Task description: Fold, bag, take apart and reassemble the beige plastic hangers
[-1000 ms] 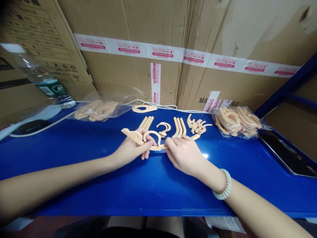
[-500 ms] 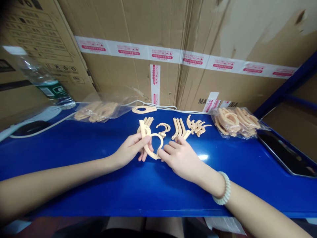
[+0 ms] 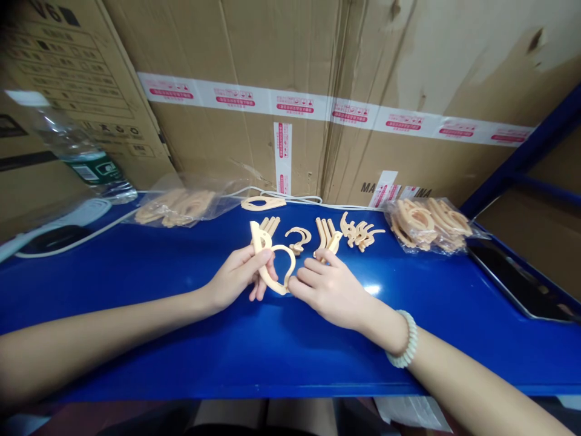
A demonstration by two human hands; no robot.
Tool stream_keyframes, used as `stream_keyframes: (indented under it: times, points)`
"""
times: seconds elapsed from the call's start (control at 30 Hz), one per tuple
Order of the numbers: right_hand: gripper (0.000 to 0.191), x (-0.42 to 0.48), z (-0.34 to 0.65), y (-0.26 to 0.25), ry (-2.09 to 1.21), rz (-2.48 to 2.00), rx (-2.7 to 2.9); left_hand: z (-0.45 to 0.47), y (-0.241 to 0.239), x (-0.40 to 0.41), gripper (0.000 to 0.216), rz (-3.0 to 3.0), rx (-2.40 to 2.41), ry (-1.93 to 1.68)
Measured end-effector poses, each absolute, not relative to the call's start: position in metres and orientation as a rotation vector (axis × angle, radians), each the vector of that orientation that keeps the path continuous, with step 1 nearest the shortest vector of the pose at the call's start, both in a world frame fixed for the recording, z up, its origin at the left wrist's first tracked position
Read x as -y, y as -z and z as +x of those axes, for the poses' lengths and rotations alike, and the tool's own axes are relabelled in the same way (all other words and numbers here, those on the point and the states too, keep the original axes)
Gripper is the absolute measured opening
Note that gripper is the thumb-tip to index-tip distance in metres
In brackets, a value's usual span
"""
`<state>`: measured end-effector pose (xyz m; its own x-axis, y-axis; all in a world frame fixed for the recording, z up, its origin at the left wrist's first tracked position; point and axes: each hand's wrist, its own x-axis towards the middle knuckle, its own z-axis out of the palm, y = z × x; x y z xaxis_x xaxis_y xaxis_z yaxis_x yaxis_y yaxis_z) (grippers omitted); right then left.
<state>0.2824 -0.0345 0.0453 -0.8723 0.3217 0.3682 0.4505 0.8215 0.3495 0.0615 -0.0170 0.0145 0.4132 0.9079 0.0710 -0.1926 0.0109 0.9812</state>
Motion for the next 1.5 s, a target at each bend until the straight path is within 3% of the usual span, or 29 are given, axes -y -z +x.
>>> stream_keyframes:
  times: [0.3,0.47,0.63,0.87,1.07,1.3,1.5]
  points:
    - [0.032,0.032,0.288,-0.052,0.681,-0.554,2.684,0.062,-0.013,0.015,0.045,1.129,-0.791,-1.035]
    - [0.011,0.010,0.318,-0.063,0.329,-0.862,2.501,0.062,-0.010,0.014,0.044,1.130,-0.790,-1.009]
    - [0.017,-0.012,0.343,-0.066,0.366,-1.034,2.564,0.063,-0.011,0.014,0.043,1.106,-0.766,-1.028]
    - [0.023,-0.019,0.344,-0.053,0.059,-1.136,2.650,0.063,-0.011,0.014,0.043,1.086,-0.766,-1.032]
    - [0.031,-0.020,0.350,-0.049,0.030,-1.286,2.638,0.063,-0.013,0.014,0.042,1.077,-0.754,-1.037]
    - [0.018,-0.015,0.346,-0.053,-0.037,-1.407,2.620,0.063,-0.010,0.013,0.047,1.081,-0.755,-1.038]
    - [0.020,-0.007,0.338,-0.059,0.014,-1.465,2.652,0.064,-0.012,0.012,0.046,1.086,-0.743,-1.038]
